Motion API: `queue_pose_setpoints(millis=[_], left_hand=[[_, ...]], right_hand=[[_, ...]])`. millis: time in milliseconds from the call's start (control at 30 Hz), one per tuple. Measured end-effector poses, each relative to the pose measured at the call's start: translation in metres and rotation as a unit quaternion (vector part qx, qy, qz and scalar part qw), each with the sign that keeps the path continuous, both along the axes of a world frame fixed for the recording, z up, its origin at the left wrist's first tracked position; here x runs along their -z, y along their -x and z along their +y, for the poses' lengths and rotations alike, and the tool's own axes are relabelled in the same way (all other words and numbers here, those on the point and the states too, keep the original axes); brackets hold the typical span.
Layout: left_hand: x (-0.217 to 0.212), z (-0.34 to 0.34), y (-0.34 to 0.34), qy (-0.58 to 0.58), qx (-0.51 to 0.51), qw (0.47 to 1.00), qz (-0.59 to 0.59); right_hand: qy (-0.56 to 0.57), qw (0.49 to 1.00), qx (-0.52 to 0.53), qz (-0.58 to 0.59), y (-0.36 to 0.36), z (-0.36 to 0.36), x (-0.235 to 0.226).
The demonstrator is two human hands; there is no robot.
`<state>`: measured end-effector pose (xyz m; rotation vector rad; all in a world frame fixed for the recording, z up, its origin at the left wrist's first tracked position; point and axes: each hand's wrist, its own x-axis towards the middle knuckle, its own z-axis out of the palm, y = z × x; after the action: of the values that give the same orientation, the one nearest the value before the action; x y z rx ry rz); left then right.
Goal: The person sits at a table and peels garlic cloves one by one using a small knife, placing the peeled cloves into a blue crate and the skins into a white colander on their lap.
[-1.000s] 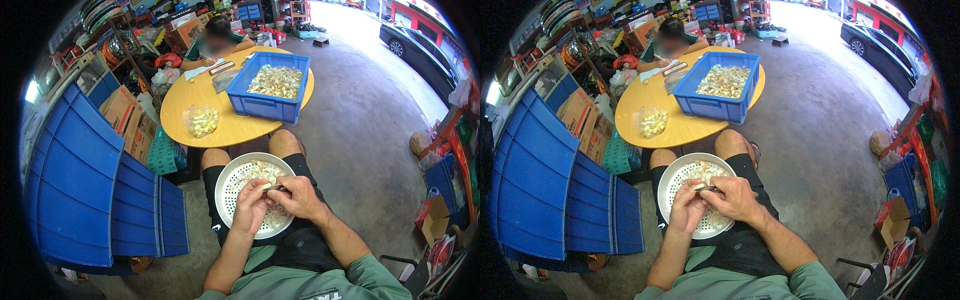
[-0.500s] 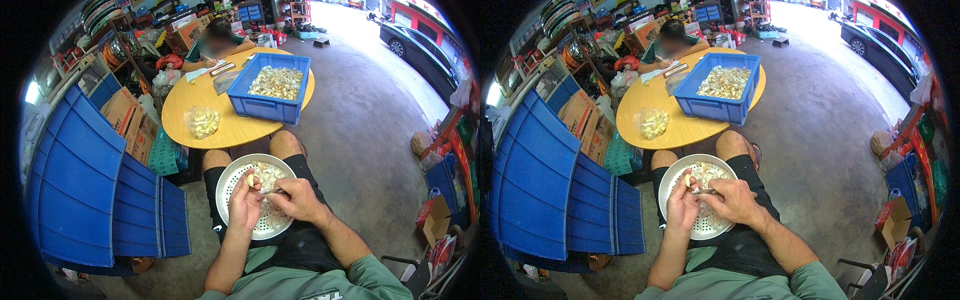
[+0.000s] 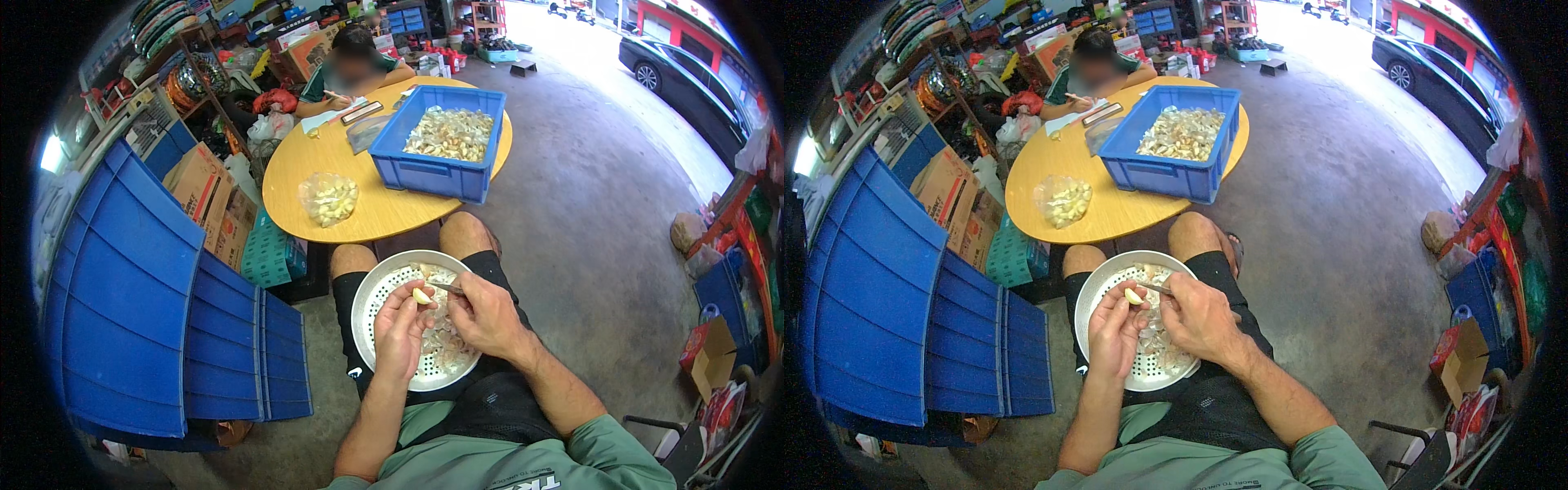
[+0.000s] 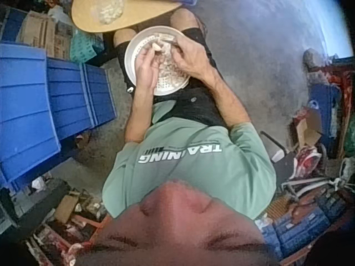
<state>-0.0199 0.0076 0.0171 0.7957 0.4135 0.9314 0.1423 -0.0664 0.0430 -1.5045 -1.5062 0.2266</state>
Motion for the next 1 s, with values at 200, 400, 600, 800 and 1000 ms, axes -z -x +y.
queue_pose_setpoints(millis=[200,400,600,800,1000], left_hand=[[0.000,-0.007,-0.003,-0.058,-0.036,0.997,0.040],[-0.002,-0.013,-0.007,-0.094,-0.025,0.994,0.054],[-0.002,-0.014,-0.007,-0.072,-0.036,0.996,0.047],[-0.002,-0.012,-0.005,0.092,0.047,0.992,-0.073],[0.000,-0.004,-0.003,0.156,0.056,0.976,-0.142]], right_hand=[[0.023,0.999,-0.026,-0.009,0.007,-0.001,-0.008],[0.005,1.000,-0.007,-0.022,0.004,0.000,-0.002],[0.002,1.000,-0.018,-0.023,0.003,0.000,-0.004],[-0.008,0.999,-0.050,0.002,0.002,0.000,-0.002],[-0.013,0.999,-0.044,0.015,0.003,0.000,-0.005]])
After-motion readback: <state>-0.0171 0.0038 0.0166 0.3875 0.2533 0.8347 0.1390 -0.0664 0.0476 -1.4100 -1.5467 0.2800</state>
